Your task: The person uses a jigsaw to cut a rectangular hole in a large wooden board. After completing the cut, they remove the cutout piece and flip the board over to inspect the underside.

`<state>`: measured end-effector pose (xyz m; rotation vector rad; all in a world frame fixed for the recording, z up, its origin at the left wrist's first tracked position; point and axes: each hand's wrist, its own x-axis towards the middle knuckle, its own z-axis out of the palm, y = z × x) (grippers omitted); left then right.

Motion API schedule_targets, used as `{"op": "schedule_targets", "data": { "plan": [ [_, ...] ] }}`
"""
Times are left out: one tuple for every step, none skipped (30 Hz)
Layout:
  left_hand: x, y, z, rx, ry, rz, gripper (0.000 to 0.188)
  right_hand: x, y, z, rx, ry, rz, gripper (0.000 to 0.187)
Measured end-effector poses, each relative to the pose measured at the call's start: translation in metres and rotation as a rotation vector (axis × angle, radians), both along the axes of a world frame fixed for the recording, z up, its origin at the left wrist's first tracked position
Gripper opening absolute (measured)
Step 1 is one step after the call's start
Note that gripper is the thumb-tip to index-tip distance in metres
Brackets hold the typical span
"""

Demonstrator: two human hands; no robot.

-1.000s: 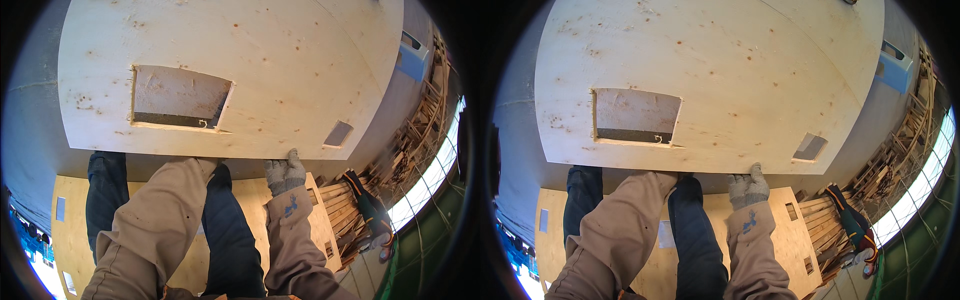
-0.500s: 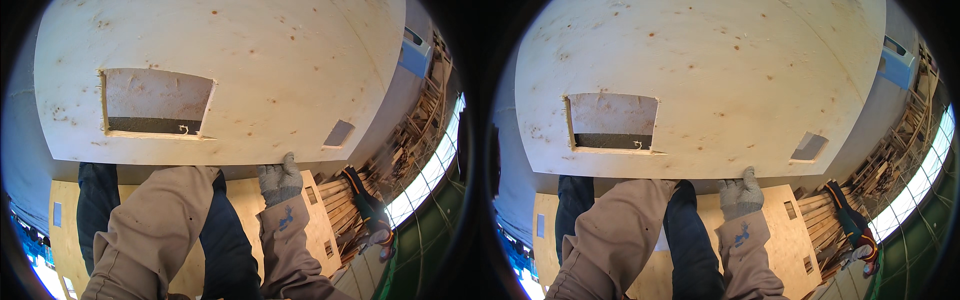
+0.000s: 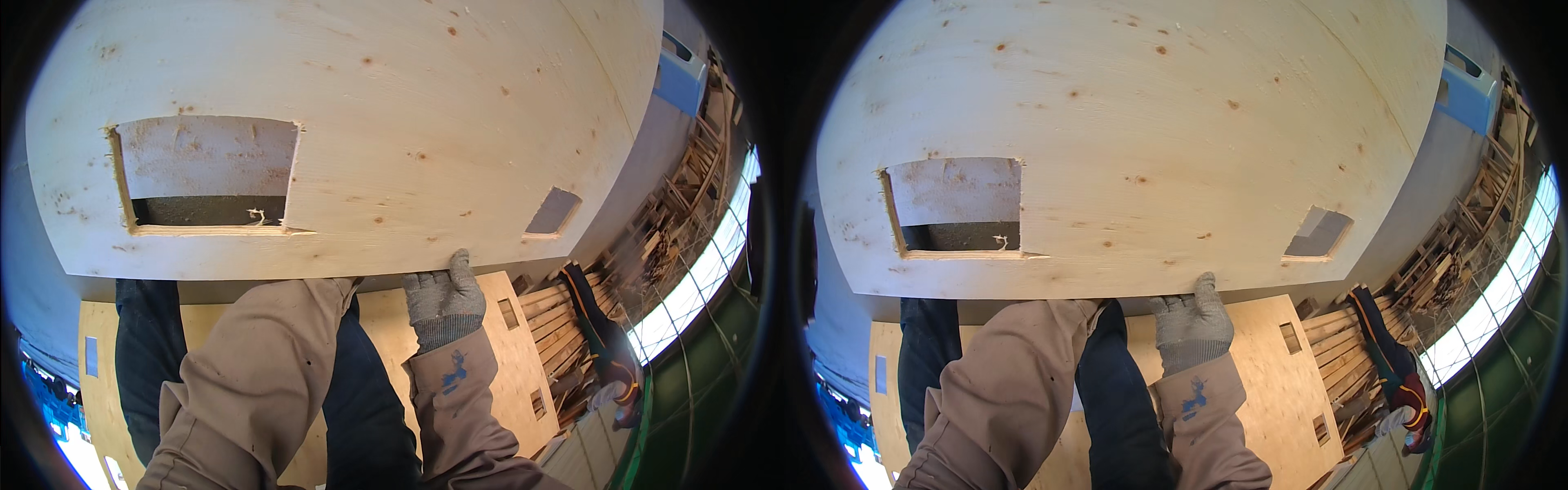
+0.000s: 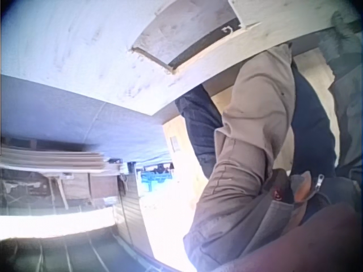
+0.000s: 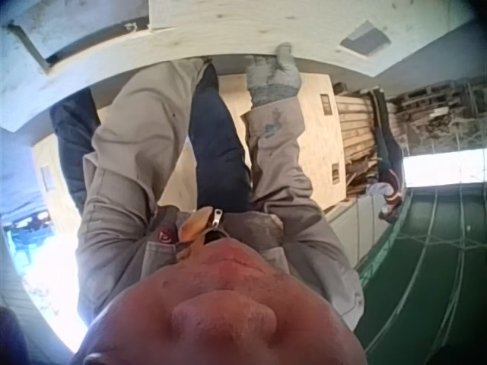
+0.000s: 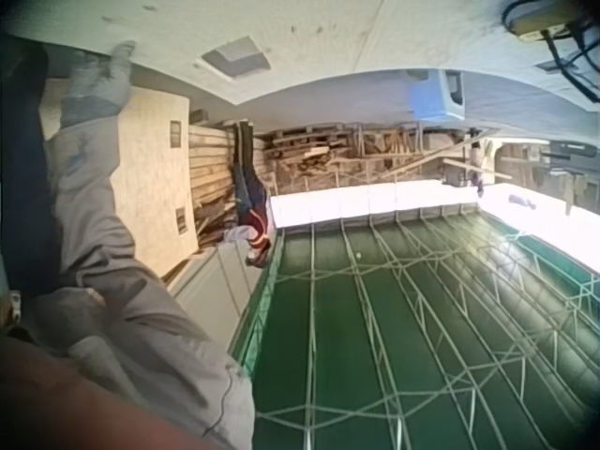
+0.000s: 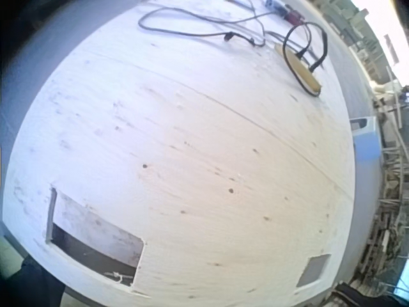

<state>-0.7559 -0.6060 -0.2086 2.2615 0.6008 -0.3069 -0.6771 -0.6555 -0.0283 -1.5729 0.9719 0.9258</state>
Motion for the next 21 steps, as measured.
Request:
{"op": "schedule_targets", "data": {
  "plan": [
    [0.003,-0.001,-0.003,-0.001,0.0,-0.015,0.037,0.0,0.0,0.001,-0.004,0.002,0.005,0.046],
    [0.006,-0.002,-0.005,-0.003,-0.003,-0.03,0.036,0.0,0.0,0.001,-0.007,0.006,0.011,0.047],
    [0.008,-0.004,-0.005,-0.008,-0.003,-0.041,0.036,0.001,0.0,0.002,-0.009,0.011,0.016,0.047],
    [0.012,-0.007,-0.006,-0.015,-0.008,-0.059,0.036,0.001,0.001,0.003,0.003,0.002,0.009,0.047],
    [0.012,-0.012,-0.006,-0.035,-0.014,-0.077,0.036,0.002,0.002,0.004,0.015,-0.007,0.002,0.048],
    [0.009,-0.011,-0.004,-0.026,0.007,-0.087,0.036,-0.001,0.004,0.002,0.034,0.008,0.004,0.048],
    [0.01,-0.013,-0.001,-0.037,0.011,-0.11,0.035,-0.001,0.002,0.003,0.051,0.004,0.012,0.049],
    [0.011,-0.015,0.002,-0.044,0.011,-0.139,0.035,0.0,0.0,0.003,0.068,0.002,0.021,0.05],
    [0.01,-0.017,0.005,-0.053,0.011,-0.168,0.035,-0.001,-0.001,0.003,0.085,0.001,0.031,0.05],
    [0.009,-0.022,0.007,-0.066,0.008,-0.207,0.035,0.0,0.0,0.003,0.06,-0.007,0.024,0.05],
    [0.006,-0.029,0.013,-0.086,0.003,-0.251,0.035,-0.001,0.002,0.003,0.035,-0.015,0.019,0.05],
    [0.0,-0.036,0.019,-0.112,0.005,-0.29,0.035,-0.001,0.004,0.002,0.01,-0.021,0.016,0.05],
    [-0.006,-0.044,0.027,-0.148,0.005,-0.334,0.034,0.0,0.003,0.002,0.02,-0.02,0.018,0.05],
    [-0.015,-0.051,0.035,-0.194,0.007,-0.378,0.034,0.0,0.002,0.001,0.03,-0.018,0.022,0.049],
    [-0.024,-0.058,0.043,-0.249,0.006,-0.417,0.034,0.0,0.001,0.001,0.038,-0.015,0.023,0.049],
    [-0.036,-0.066,0.049,-0.32,0.008,-0.438,0.034,0.0,-0.002,-0.002,0.039,-0.015,0.02,0.048],
    [-0.046,-0.074,0.056,-0.393,0.015,-0.439,0.034,0.001,-0.004,-0.005,0.04,-0.013,0.017,0.048],
    [-0.059,-0.077,0.064,-0.471,0.039,-0.356,0.034,0.0,-0.005,-0.007,0.042,-0.009,0.017,0.047],
    [-0.071,-0.082,0.071,-0.556,0.054,-0.258,0.033,0.002,-0.008,-0.008,0.036,-0.013,0.014,0.047],
    [-0.085,-0.086,0.078,-0.629,0.077,-0.129,0.033,0.005,-0.012,-0.01,0.03,-0.017,0.011,0.046],
    [-0.1,-0.085,0.087,-0.698,0.094,0.011,0.032,0.005,-0.01,-0.01,0.028,-0.021,0.01,0.045]
  ]
}}
